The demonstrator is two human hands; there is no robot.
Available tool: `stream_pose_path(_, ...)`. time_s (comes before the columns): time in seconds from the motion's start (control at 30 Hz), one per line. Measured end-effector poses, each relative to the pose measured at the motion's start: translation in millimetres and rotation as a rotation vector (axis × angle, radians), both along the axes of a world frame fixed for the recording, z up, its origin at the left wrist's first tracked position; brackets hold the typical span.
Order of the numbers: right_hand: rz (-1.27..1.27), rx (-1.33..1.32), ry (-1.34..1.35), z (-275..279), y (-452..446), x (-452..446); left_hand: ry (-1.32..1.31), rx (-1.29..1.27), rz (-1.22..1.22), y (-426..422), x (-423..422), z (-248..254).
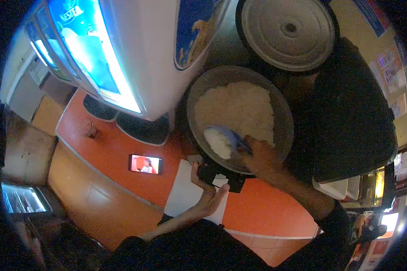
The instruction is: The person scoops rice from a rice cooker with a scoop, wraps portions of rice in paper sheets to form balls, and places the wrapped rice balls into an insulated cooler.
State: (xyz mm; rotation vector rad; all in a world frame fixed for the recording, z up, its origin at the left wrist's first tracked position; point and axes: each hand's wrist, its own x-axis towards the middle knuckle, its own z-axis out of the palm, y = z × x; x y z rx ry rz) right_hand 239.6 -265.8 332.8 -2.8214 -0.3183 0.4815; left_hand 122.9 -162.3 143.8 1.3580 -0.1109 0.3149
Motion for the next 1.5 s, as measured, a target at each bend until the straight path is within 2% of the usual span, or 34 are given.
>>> stream_pose_path(0.07, 0.053, 0.074, 0.011, 5, -22, 7, -0.089, 0.039, 0.056, 6, 7, 4)
stream_pose_path(0.17, -0.076, 0.236, 0.071, 6, -53, 5, -0.127, 0.196, 0.053, 25, 8, 9)
stream_pose_path(0.23, -0.538, 0.519, 0.335, 23, -52, -1, -0.124, 0.673, 0.110, 52, 2, 19)
stream_pose_path(0.27, -0.535, 0.516, 0.347, 31, -50, -12, -0.111, 0.674, 0.113, 60, -9, 10)
stream_pose_path(0.33, -0.662, 0.823, 0.404, 44, -43, -41, -0.077, 0.808, 0.072, 75, -30, -27)
stream_pose_path(0.4, -0.618, 0.853, 0.489, 46, -45, -69, 0.000, 0.853, 0.068, 89, -46, -68)
stream_pose_path(0.47, -0.585, 0.897, 0.560, 39, -39, -102, -0.019, 1.227, -0.404, 114, -40, -88)
stream_pose_path(0.53, -0.712, 0.843, 0.616, 31, -25, -139, -0.089, 1.207, -0.421, 126, -35, -128)
stream_pose_path(0.57, -0.673, 0.917, 0.739, 17, -27, -155, -0.174, 1.178, -0.433, 130, -33, -141)
stream_pose_path(0.6, -0.630, 0.990, 0.859, -5, -28, -169, -0.169, 1.181, -0.442, 134, -33, -148)
stream_pose_path(0.67, -0.759, 1.018, 0.902, -49, -6, -190, -0.180, 1.135, -0.415, 139, -32, -155)
stream_pose_path(0.73, -0.824, 0.963, 0.837, -104, 13, -199, -0.136, 1.111, -0.440, 145, -33, -147)
stream_pose_path(0.8, -0.703, 0.877, 0.800, -191, 0, -199, -0.102, 1.086, -0.471, 147, -36, -147)
stream_pose_path(0.87, -0.829, 0.728, 0.640, -265, -1, -203, -0.092, 1.014, -0.381, 148, -36, -155)
stream_pose_path(0.9, -0.843, 0.736, 0.631, -283, 1, -204, -0.105, 1.015, -0.394, 149, -36, -154)
stream_pose_path(0.93, -0.670, 0.431, 0.257, -293, 7, -206, -0.081, 1.030, -0.388, 148, -35, -153)
stream_pose_path(0.97, -0.480, 0.116, -0.098, -302, 11, -210, -0.053, 1.043, -0.382, 147, -36, -152)
stream_pose_path(1.0, -0.491, 0.111, -0.097, -290, 25, -209, -0.057, 1.039, -0.393, 146, -36, -153)
stream_pose_path(1.07, -0.435, -0.078, -0.258, -251, 55, -200, 0.000, 1.147, -0.411, 145, -34, -153)
stream_pose_path(1.1, -0.314, -0.175, -0.371, -272, 53, -203, -0.002, 1.144, -0.420, 144, -35, -154)
stream_pose_path(1.13, -0.321, -0.178, -0.368, -275, 55, -211, -0.003, 1.160, -0.413, 144, -35, -155)
stream_pose_path(1.2, -0.060, -0.257, -0.530, -278, 62, -229, -0.006, 1.173, -0.412, 143, -36, -155)
stream_pose_path(1.27, -0.092, -0.270, -0.498, -275, 59, -227, -0.007, 1.215, -0.394, 141, -35, -152)
stream_pose_path(1.3, -0.150, -0.111, -0.436, -264, 61, -221, -0.009, 1.215, -0.398, 140, -37, -148)
stream_pose_path(1.33, -0.205, 0.050, -0.376, -259, 63, -212, -0.003, 1.328, -0.377, 139, -38, -144)
stream_pose_path(1.37, -0.210, 0.052, -0.378, -261, 69, -200, 0.002, 1.440, -0.355, 136, -38, -140)
stream_pose_path(1.4, -0.278, 0.046, -0.317, -266, 79, -190, 0.000, 1.443, -0.366, 133, -41, -147)
stream_pose_path(1.47, -0.352, 0.038, -0.251, -275, 81, -189, 0.006, 1.348, -0.210, 126, -43, -163)
stream_pose_path(1.5, -0.348, 0.139, -0.291, -279, 75, -196, 0.007, 1.348, -0.216, 124, -39, -153)
